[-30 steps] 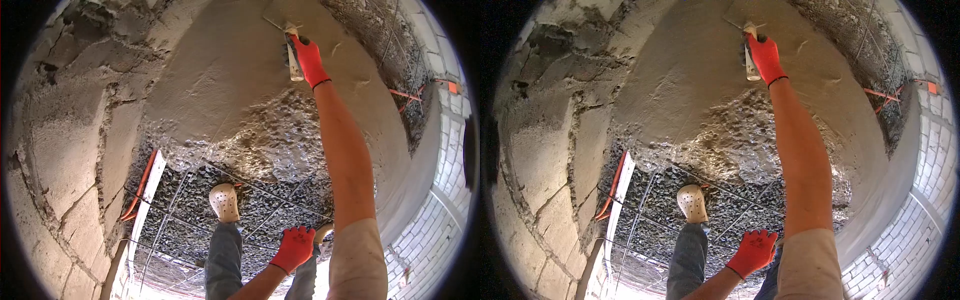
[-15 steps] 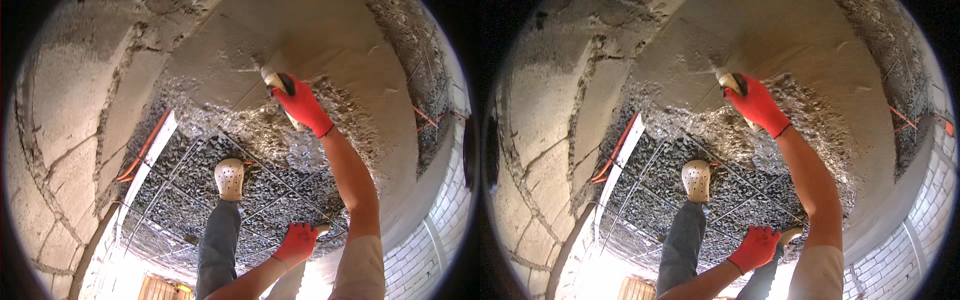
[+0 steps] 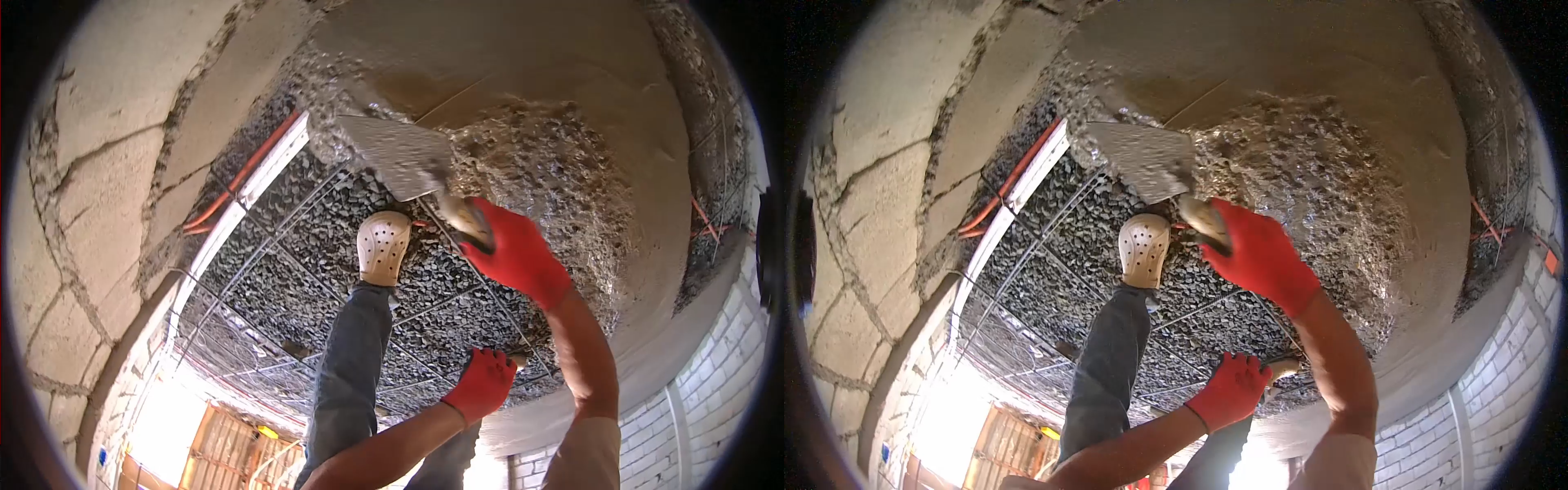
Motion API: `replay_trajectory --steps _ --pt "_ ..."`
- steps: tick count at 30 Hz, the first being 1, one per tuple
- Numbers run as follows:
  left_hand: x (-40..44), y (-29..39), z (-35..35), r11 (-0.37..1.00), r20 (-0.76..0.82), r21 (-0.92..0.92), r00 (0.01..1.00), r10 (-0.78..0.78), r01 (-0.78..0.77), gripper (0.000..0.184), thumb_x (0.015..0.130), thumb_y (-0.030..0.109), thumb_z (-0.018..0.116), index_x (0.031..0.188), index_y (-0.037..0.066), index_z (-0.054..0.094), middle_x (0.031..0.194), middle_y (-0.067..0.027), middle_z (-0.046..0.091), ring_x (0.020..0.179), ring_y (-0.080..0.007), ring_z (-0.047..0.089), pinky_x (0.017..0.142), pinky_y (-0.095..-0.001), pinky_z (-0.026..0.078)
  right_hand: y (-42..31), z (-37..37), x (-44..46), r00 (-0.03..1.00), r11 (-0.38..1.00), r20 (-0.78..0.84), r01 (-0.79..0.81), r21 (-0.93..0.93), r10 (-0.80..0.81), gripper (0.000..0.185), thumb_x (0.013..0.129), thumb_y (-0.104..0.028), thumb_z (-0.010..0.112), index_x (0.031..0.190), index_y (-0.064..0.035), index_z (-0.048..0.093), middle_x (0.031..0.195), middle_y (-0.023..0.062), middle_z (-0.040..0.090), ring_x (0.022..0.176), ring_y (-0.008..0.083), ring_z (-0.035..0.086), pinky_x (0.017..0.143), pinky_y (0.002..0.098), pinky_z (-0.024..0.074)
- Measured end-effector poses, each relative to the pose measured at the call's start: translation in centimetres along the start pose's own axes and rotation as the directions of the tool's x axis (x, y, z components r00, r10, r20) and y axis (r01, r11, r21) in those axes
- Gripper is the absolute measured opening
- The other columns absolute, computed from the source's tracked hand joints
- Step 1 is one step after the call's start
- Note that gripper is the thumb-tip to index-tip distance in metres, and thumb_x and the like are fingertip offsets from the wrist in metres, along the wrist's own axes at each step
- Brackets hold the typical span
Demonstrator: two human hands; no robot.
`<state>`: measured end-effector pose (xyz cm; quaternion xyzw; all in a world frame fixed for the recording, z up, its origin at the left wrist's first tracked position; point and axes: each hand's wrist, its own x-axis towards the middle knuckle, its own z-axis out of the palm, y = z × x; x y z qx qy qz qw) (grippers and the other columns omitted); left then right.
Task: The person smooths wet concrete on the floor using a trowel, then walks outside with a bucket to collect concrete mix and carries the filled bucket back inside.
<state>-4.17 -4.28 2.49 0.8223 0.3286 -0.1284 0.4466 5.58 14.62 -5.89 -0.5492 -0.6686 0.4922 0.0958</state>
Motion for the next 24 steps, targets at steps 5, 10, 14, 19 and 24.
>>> replay_trajectory --steps 5,10,14,19,24 --pt "0.0 0.4 0.7 0.995 0.218 -0.077 0.975 -0.038 0.056 0.049 0.076 0.033 0.061 0.115 0.004 0.055 0.096 -0.0129 0.056 0.085 -0.0269 0.053 0.073 -0.0454 0.041 -1.2 -4.5 -3.5 0.997 0.940 -0.061 0.026 -0.340 -0.049 0.054 0.079 -0.024 0.070 0.124 -0.0045 0.048 0.095 0.0175 0.064 0.081 0.0365 0.064 0.069 0.0445 0.0519" --pt "-0.8 0.0 2.1 0.976 0.144 -0.179 0.984 -0.101 0.126 0.046 0.077 0.032 0.063 0.116 0.008 0.056 0.099 -0.0109 0.057 0.092 -0.0273 0.056 0.081 -0.0459 0.041 -1.2 -6.4 -2.8 0.999 0.847 -0.021 -0.035 -0.530 0.028 0.050 0.081 -0.026 0.067 0.124 -0.0075 0.048 0.096 0.0117 0.061 0.076 0.0319 0.064 0.066 0.0419 0.0518" --pt "-1.0 -1.0 0.6 0.952 0.163 -0.266 0.981 -0.109 0.150 0.042 0.077 0.028 0.063 0.115 0.009 0.057 0.100 -0.0104 0.058 0.092 -0.0279 0.056 0.082 -0.0466 0.041 -3.8 -7.8 -0.9 0.995 0.641 0.061 0.099 -0.761 -0.081 0.046 0.080 -0.023 0.066 0.122 -0.0102 0.052 0.090 0.0090 0.058 0.074 0.0245 0.063 0.064 0.0385 0.0502" --pt "-1.3 -1.1 0.9 0.959 0.054 -0.274 0.997 -0.057 0.070 0.039 0.076 0.030 0.064 0.111 0.013 0.057 0.098 -0.0068 0.058 0.089 -0.0266 0.057 0.077 -0.0446 0.041 -5.1 -7.3 1.6 0.973 0.438 0.156 0.218 -0.872 -0.172 0.046 0.078 -0.017 0.062 0.123 -0.0134 0.055 0.090 0.0074 0.056 0.078 0.0236 0.059 0.066 0.0391 0.0458" --pt "-1.6 -1.6 1.9 0.967 0.044 -0.227 0.993 -0.107 0.114 0.042 0.076 0.036 0.065 0.113 0.018 0.056 0.099 -0.0046 0.058 0.090 -0.0242 0.058 0.076 -0.0439 0.040 -6.1 -6.7 1.4 0.972 0.270 0.184 0.217 -0.938 -0.144 0.044 0.078 -0.015 0.059 0.121 -0.0128 0.056 0.090 0.0074 0.056 0.079 0.0218 0.058 0.067 0.0374 0.0433"
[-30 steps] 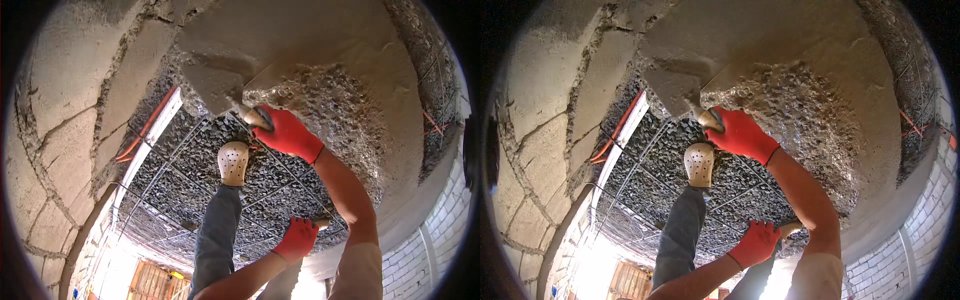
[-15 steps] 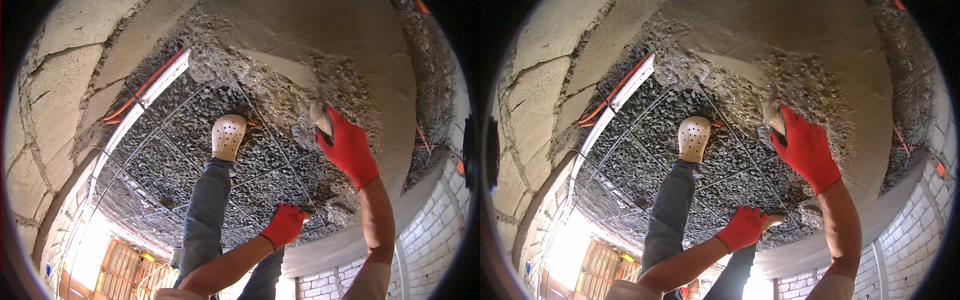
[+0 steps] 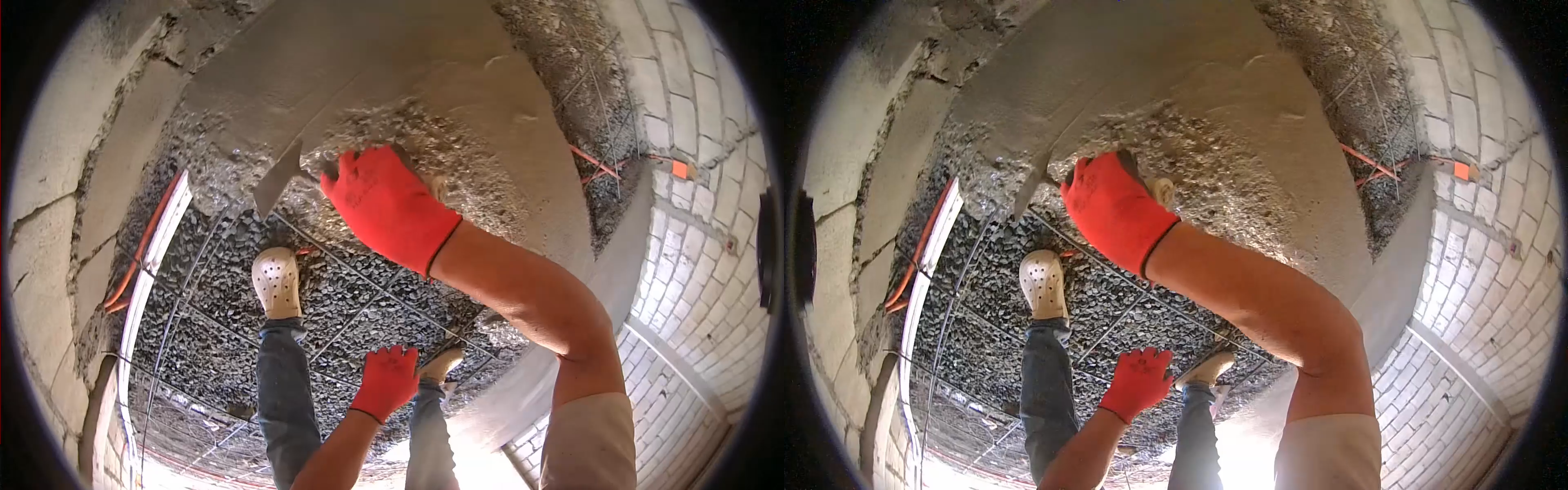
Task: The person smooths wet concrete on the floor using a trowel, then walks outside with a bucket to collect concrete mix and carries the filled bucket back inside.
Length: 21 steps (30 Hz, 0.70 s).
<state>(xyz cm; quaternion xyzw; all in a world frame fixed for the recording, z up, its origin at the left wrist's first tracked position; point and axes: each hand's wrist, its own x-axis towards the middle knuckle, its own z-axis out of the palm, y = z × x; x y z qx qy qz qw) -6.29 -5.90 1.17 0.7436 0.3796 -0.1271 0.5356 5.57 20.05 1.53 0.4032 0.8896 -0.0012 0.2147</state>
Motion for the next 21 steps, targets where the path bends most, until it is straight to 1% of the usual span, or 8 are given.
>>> replay_trajectory --steps 2,5,12,14,17,18,20,21 --pt "0.1 0.0 0.2 1.000 -0.011 0.005 1.000 0.015 -0.015 0.043 0.077 0.036 0.065 0.115 0.017 0.056 0.099 -0.0050 0.058 0.091 -0.0239 0.058 0.077 -0.0435 0.040 -0.2 -0.1 -1.5 1.000 0.999 0.028 -0.007 -0.031 0.008 0.044 0.078 -0.015 0.059 0.122 -0.0130 0.056 0.090 0.0073 0.056 0.079 0.0215 0.058 0.067 0.0369 0.0429" --pt "0.2 0.0 0.6 0.999 0.054 0.033 0.999 -0.006 0.004 0.045 0.077 0.036 0.065 0.117 0.017 0.055 0.100 -0.0051 0.058 0.092 -0.0246 0.058 0.079 -0.0429 0.041 -0.1 1.2 -5.1 0.999 0.989 0.032 -0.033 0.141 0.029 0.044 0.079 -0.016 0.059 0.123 -0.0133 0.056 0.090 0.0075 0.056 0.080 0.0219 0.059 0.067 0.0376 0.0439" --pt "-0.2 -0.3 1.8 0.998 -0.015 0.047 0.999 0.045 -0.045 0.044 0.076 0.037 0.063 0.114 0.016 0.056 0.099 -0.0053 0.057 0.091 -0.0263 0.055 0.075 -0.0445 0.039 -0.3 4.2 -12.7 0.928 0.874 0.284 -0.336 0.350 0.243 0.054 0.079 -0.029 0.068 0.127 -0.0116 0.050 0.091 0.0110 0.057 0.080 0.0265 0.061 0.066 0.0390 0.0476" --pt "-0.2 -0.3 1.9 0.997 0.001 0.059 0.999 0.049 -0.049 0.044 0.076 0.037 0.063 0.115 0.016 0.056 0.100 -0.0055 0.057 0.092 -0.0264 0.055 0.076 -0.0446 0.040 -0.1 4.5 -14.5 0.863 0.678 0.351 -0.504 0.534 0.365 0.053 0.079 -0.029 0.067 0.125 -0.0098 0.050 0.096 0.0134 0.059 0.082 0.0299 0.063 0.070 0.0410 0.0501" --pt "-0.1 -0.3 2.0 0.996 0.012 0.068 0.998 0.055 -0.056 0.045 0.077 0.037 0.063 0.116 0.016 0.056 0.101 -0.0059 0.058 0.092 -0.0264 0.056 0.076 -0.0445 0.040 -0.4 5.6 -16.5 0.778 0.507 0.438 -0.627 0.591 0.450 0.053 0.081 -0.034 0.066 0.124 -0.0087 0.049 0.100 0.0145 0.061 0.089 0.0341 0.063 0.075 0.0443 0.0508" --pt "-0.1 -0.2 2.0 0.995 0.016 0.081 0.999 0.051 -0.052 0.044 0.077 0.036 0.063 0.115 0.016 0.056 0.100 -0.0059 0.058 0.092 -0.0262 0.056 0.076 -0.0444 0.040 -0.7 6.3 -17.0 0.777 0.503 0.437 -0.628 0.594 0.454 0.053 0.081 -0.034 0.066 0.124 -0.0087 0.049 0.100 0.0145 0.061 0.089 0.0341 0.063 0.075 0.0443 0.0508" --pt "0.0 -0.1 1.6 0.994 0.021 0.100 0.999 0.048 -0.050 0.043 0.077 0.036 0.064 0.114 0.016 0.056 0.099 -0.0058 0.058 0.091 -0.0259 0.056 0.075 -0.0443 0.041 -1.1 7.7 -17.7 0.704 0.284 0.479 -0.675 0.681 0.524 0.048 0.082 -0.031 0.065 0.122 -0.0078 0.050 0.099 0.0171 0.064 0.091 0.0368 0.064 0.077 0.0458 0.0507" --pt "0.1 0.1 1.2 0.993 0.018 0.097 0.998 0.058 -0.060 0.042 0.076 0.035 0.064 0.112 0.015 0.056 0.098 -0.0056 0.058 0.090 -0.0256 0.057 0.075 -0.0441 0.041 -1.2 8.2 -17.7 0.702 0.280 0.478 -0.675 0.683 0.527 0.048 0.082 -0.031 0.065 0.122 -0.0078 0.050 0.099 0.0171 0.064 0.091 0.0368 0.064 0.077 0.0458 0.0507"
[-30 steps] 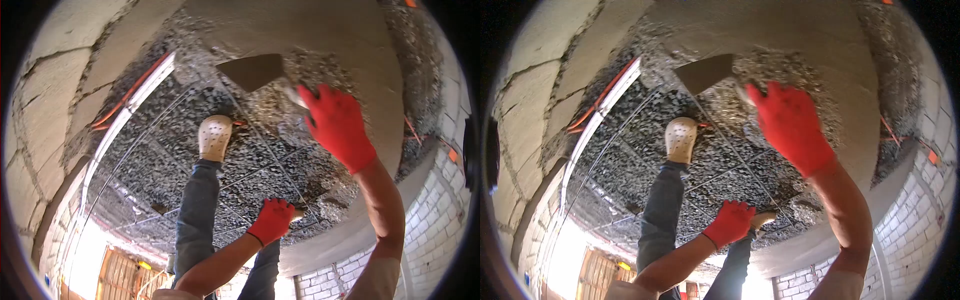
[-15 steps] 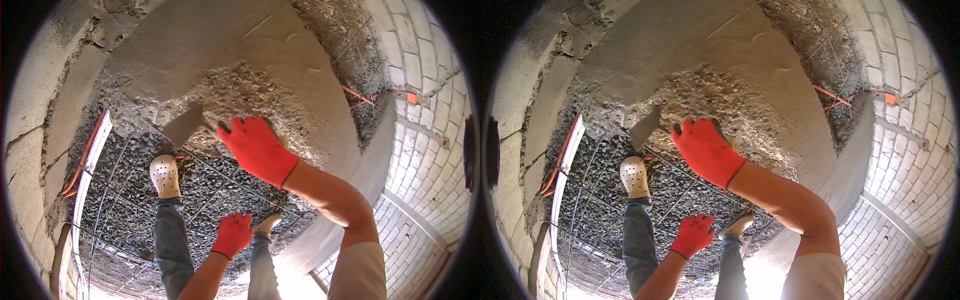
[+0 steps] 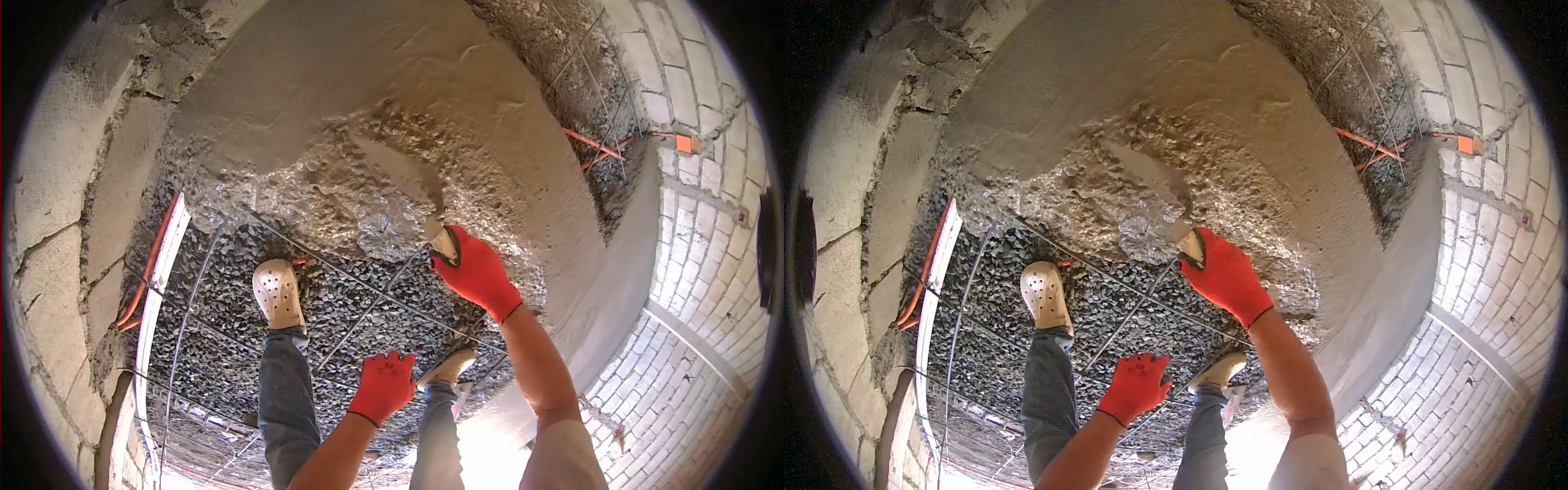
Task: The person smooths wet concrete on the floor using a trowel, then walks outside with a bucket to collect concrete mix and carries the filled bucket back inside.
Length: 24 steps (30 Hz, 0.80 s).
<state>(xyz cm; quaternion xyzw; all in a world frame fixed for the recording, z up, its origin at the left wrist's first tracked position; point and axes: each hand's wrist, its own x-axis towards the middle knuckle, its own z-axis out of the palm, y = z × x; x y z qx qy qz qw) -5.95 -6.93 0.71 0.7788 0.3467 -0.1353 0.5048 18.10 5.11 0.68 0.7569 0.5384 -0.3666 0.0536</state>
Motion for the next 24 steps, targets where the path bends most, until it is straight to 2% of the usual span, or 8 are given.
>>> replay_trajectory --steps 2,5,8,11,13,16,20,24 --pt "0.1 0.1 -0.3 1.000 -0.001 0.001 1.000 0.008 -0.008 0.041 0.076 0.034 0.065 0.111 0.015 0.056 0.097 -0.0053 0.058 0.089 -0.0254 0.057 0.075 -0.0439 0.041 0.1 0.6 0.2 0.997 0.953 -0.039 -0.051 0.298 0.066 0.044 0.083 -0.028 0.066 0.119 -0.0062 0.051 0.096 0.0205 0.066 0.092 0.0391 0.064 0.077 0.0453 0.0501" --pt "0.2 0.2 -0.4 0.999 -0.030 0.035 0.999 0.019 -0.018 0.039 0.075 0.033 0.065 0.108 0.015 0.056 0.095 -0.0049 0.058 0.086 -0.0250 0.058 0.074 -0.0438 0.041 -0.3 1.5 0.7 0.991 0.885 -0.035 -0.097 0.455 0.126 0.038 0.084 -0.024 0.065 0.114 -0.0037 0.053 0.095 0.0215 0.066 0.092 0.0388 0.064 0.076 0.0430 0.0499" --pt "0.6 0.3 -0.7 1.000 0.107 0.016 0.994 -0.029 0.027 0.046 0.079 0.037 0.064 0.119 0.015 0.054 0.104 -0.0089 0.059 0.094 -0.0281 0.059 0.079 -0.0465 0.043 -0.4 2.8 1.4 0.990 0.829 -0.033 -0.095 0.551 0.136 0.036 0.085 -0.025 0.065 0.111 -0.0033 0.054 0.093 0.0214 0.066 0.091 0.0378 0.065 0.074 0.0405 0.0501" --pt "0.4 0.1 -0.1 0.998 0.101 0.021 0.993 -0.066 0.065 0.045 0.078 0.035 0.065 0.117 0.014 0.055 0.103 -0.0090 0.059 0.093 -0.0282 0.059 0.079 -0.0470 0.042 -1.0 3.6 1.6 0.996 0.847 -0.062 -0.023 0.531 0.066 0.034 0.086 -0.025 0.065 0.111 -0.0035 0.055 0.092 0.0209 0.067 0.088 0.0366 0.066 0.073 0.0393 0.0502" --pt "0.5 0.3 0.2 0.999 0.039 -0.019 0.998 -0.048 0.049 0.044 0.077 0.033 0.066 0.115 0.014 0.056 0.101 -0.0091 0.059 0.092 -0.0281 0.059 0.078 -0.0475 0.042 -2.3 3.3 1.6 0.999 0.807 0.033 -0.013 0.590 -0.008 0.036 0.085 -0.025 0.065 0.113 -0.0042 0.055 0.092 0.0218 0.066 0.088 0.0383 0.066 0.074 0.0411 0.0503" --pt "1.0 0.4 -0.2 0.996 0.077 -0.011 0.993 -0.088 0.090 0.043 0.077 0.031 0.066 0.114 0.012 0.056 0.100 -0.0109 0.058 0.092 -0.0302 0.058 0.080 -0.0485 0.042 -4.3 4.0 1.8 0.979 0.894 0.137 0.075 0.442 -0.149 0.040 0.084 -0.026 0.064 0.116 -0.0045 0.053 0.090 0.0232 0.066 0.087 0.0425 0.063 0.072 0.0451 0.0499" --pt "0.8 0.5 0.5 0.996 0.094 -0.005 0.991 -0.092 0.092 0.044 0.076 0.030 0.065 0.115 0.011 0.056 0.102 -0.0123 0.058 0.094 -0.0323 0.057 0.083 -0.0493 0.041 -6.9 5.7 2.8 0.919 0.868 0.326 0.034 0.496 -0.222 0.041 0.085 -0.030 0.063 0.116 -0.0037 0.053 0.084 0.0244 0.065 0.079 0.0436 0.063 0.067 0.0461 0.0489" --pt "1.1 0.5 0.5 0.994 0.108 -0.036 0.989 -0.098 0.102 0.042 0.078 0.028 0.063 0.115 0.010 0.056 0.103 -0.0124 0.058 0.094 -0.0308 0.057 0.083 -0.0487 0.041 -7.9 8.1 3.2 0.913 0.861 0.312 0.077 0.502 -0.263 0.041 0.085 -0.032 0.063 0.112 -0.0022 0.053 0.083 0.0251 0.065 0.079 0.0445 0.062 0.067 0.0478 0.0481"
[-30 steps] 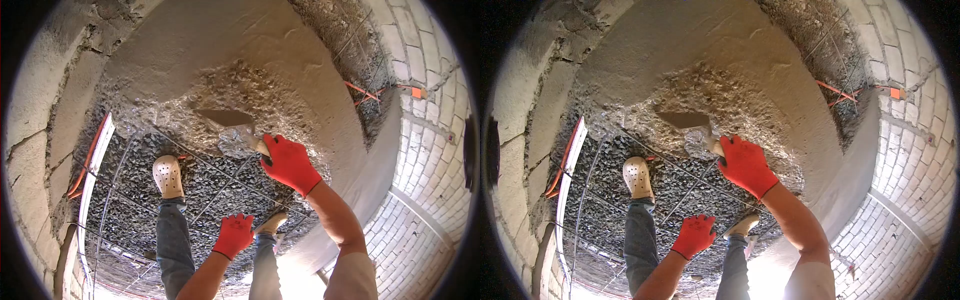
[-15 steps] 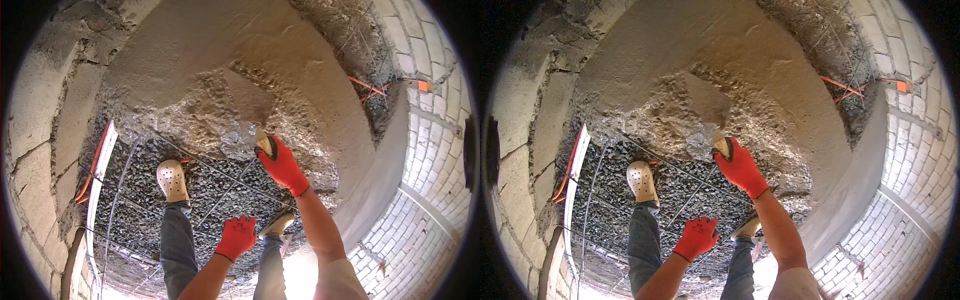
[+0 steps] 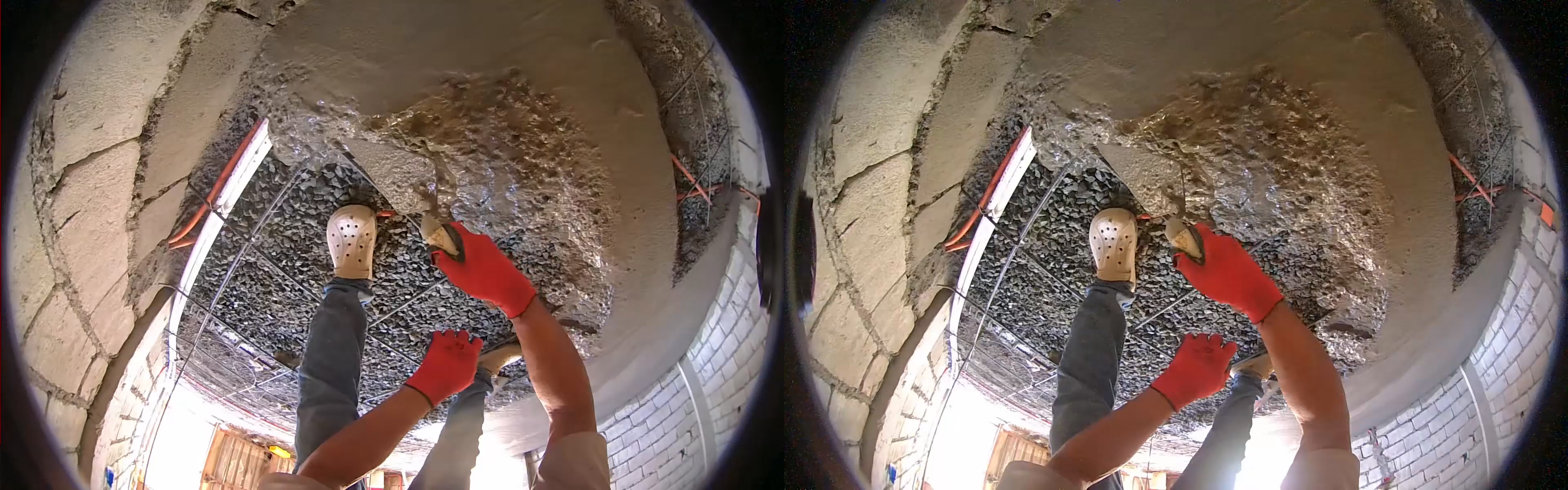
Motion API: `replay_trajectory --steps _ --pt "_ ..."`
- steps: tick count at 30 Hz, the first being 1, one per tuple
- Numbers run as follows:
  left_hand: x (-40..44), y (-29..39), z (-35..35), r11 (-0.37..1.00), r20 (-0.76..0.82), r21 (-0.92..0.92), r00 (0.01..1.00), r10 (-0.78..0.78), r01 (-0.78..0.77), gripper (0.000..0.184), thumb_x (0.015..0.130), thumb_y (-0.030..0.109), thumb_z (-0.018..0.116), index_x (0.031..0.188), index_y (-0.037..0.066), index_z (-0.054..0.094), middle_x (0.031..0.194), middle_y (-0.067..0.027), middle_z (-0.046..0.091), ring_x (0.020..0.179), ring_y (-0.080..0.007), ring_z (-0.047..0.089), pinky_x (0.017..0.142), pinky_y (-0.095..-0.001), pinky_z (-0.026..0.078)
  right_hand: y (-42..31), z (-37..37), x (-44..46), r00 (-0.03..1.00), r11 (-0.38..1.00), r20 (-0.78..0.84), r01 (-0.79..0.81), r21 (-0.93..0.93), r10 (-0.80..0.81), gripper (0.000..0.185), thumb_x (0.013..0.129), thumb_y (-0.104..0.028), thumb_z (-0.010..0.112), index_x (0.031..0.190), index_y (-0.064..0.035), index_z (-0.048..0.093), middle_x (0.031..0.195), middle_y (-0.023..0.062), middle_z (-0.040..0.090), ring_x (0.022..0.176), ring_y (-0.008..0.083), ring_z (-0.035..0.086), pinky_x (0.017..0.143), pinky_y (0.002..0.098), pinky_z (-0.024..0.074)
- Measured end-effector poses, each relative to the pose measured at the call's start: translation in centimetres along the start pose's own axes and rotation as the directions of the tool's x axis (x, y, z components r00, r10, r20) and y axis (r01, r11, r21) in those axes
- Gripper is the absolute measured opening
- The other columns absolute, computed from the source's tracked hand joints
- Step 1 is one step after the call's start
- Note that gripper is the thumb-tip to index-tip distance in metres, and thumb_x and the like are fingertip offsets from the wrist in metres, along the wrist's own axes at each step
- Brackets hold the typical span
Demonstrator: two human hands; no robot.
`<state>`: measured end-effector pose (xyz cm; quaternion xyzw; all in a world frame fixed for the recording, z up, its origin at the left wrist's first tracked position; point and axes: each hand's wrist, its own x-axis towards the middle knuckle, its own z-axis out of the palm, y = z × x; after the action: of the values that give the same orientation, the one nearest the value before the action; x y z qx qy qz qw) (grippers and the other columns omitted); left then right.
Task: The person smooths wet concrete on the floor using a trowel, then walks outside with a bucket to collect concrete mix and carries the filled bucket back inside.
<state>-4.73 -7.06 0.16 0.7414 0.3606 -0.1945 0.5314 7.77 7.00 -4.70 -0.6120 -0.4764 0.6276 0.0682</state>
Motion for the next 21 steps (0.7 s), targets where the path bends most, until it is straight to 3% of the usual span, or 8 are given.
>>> replay_trajectory --steps 3,7,9,13,15,17,19,21 --pt "-0.1 0.0 0.0 0.999 -0.041 0.021 0.999 0.024 -0.023 0.043 0.077 0.029 0.064 0.115 0.010 0.055 0.102 -0.0113 0.058 0.092 -0.0294 0.057 0.082 -0.0467 0.042 0.4 1.5 0.9 0.999 0.999 -0.041 -0.031 -0.034 0.030 0.039 0.084 -0.026 0.065 0.115 -0.0037 0.054 0.087 0.0225 0.065 0.078 0.0374 0.065 0.068 0.0404 0.0499" --pt "0.3 -0.1 -0.7 0.999 0.028 0.005 0.999 0.044 -0.044 0.043 0.076 0.030 0.066 0.113 0.010 0.055 0.099 -0.0104 0.059 0.091 -0.0282 0.057 0.078 -0.0447 0.043 1.7 3.3 2.1 0.992 0.999 -0.126 0.015 0.046 -0.009 0.041 0.084 -0.027 0.066 0.115 -0.0029 0.055 0.085 0.0226 0.065 0.077 0.0364 0.065 0.066 0.0412 0.0500" --pt "0.2 -0.1 -0.3 0.997 0.058 0.033 0.996 0.061 -0.063 0.043 0.076 0.030 0.067 0.113 0.011 0.055 0.098 -0.0103 0.059 0.090 -0.0281 0.057 0.077 -0.0442 0.043 1.3 3.4 2.3 0.999 0.989 -0.021 -0.039 0.144 0.043 0.042 0.084 -0.027 0.065 0.117 -0.0026 0.054 0.083 0.0224 0.065 0.076 0.0350 0.066 0.064 0.0417 0.0495" --pt "0.0 0.0 1.1 0.992 0.074 0.086 0.994 0.083 -0.089 0.043 0.077 0.032 0.067 0.111 0.009 0.055 0.102 -0.0101 0.059 0.091 -0.0289 0.058 0.077 -0.0436 0.044 1.5 3.8 2.4 0.997 0.972 -0.046 -0.052 0.230 0.065 0.044 0.085 -0.030 0.063 0.119 -0.0036 0.053 0.082 0.0222 0.065 0.076 0.0362 0.065 0.065 0.0440 0.0489" --pt "0.0 -0.2 1.8 0.990 0.069 0.103 0.993 0.095 -0.101 0.042 0.077 0.031 0.066 0.111 0.008 0.055 0.106 -0.0100 0.058 0.092 -0.0289 0.058 0.078 -0.0434 0.044 1.7 3.8 2.6 0.996 0.984 -0.087 0.011 0.176 0.005 0.046 0.086 -0.033 0.061 0.120 -0.0041 0.052 0.084 0.0220 0.066 0.078 0.0384 0.065 0.067 0.0457 0.0490" --pt "0.0 -0.1 1.7 0.989 0.107 0.108 0.991 0.085 -0.096 0.042 0.078 0.032 0.065 0.111 0.008 0.055 0.109 -0.0101 0.057 0.092 -0.0279 0.058 0.077 -0.0431 0.044 1.6 3.5 2.6 0.997 0.976 -0.072 -0.025 0.216 0.041 0.046 0.086 -0.035 0.060 0.120 -0.0046 0.052 0.086 0.0225 0.066 0.079 0.0403 0.064 0.070 0.0468 0.0490" --pt "0.3 0.3 1.4 0.987 0.226 0.150 0.974 0.013 -0.048 0.042 0.079 0.034 0.064 0.112 0.009 0.055 0.111 -0.0092 0.057 0.094 -0.0267 0.058 0.077 -0.0424 0.043 1.8 3.2 2.6 0.997 0.980 -0.003 -0.080 0.183 0.082 0.051 0.087 -0.040 0.057 0.121 -0.0037 0.048 0.098 0.0265 0.064 0.095 0.0431 0.062 0.083 0.0490 0.0484" --pt "0.0 0.0 2.4 0.981 0.171 0.183 0.984 0.039 -0.070 0.041 0.079 0.035 0.063 0.111 0.010 0.056 0.109 -0.0081 0.057 0.093 -0.0256 0.057 0.078 -0.0420 0.042 2.4 3.4 2.9 0.997 0.975 0.019 -0.081 0.207 0.079 0.052 0.087 -0.042 0.057 0.122 -0.0044 0.047 0.099 0.0257 0.064 0.097 0.0433 0.061 0.084 0.0492 0.0478"
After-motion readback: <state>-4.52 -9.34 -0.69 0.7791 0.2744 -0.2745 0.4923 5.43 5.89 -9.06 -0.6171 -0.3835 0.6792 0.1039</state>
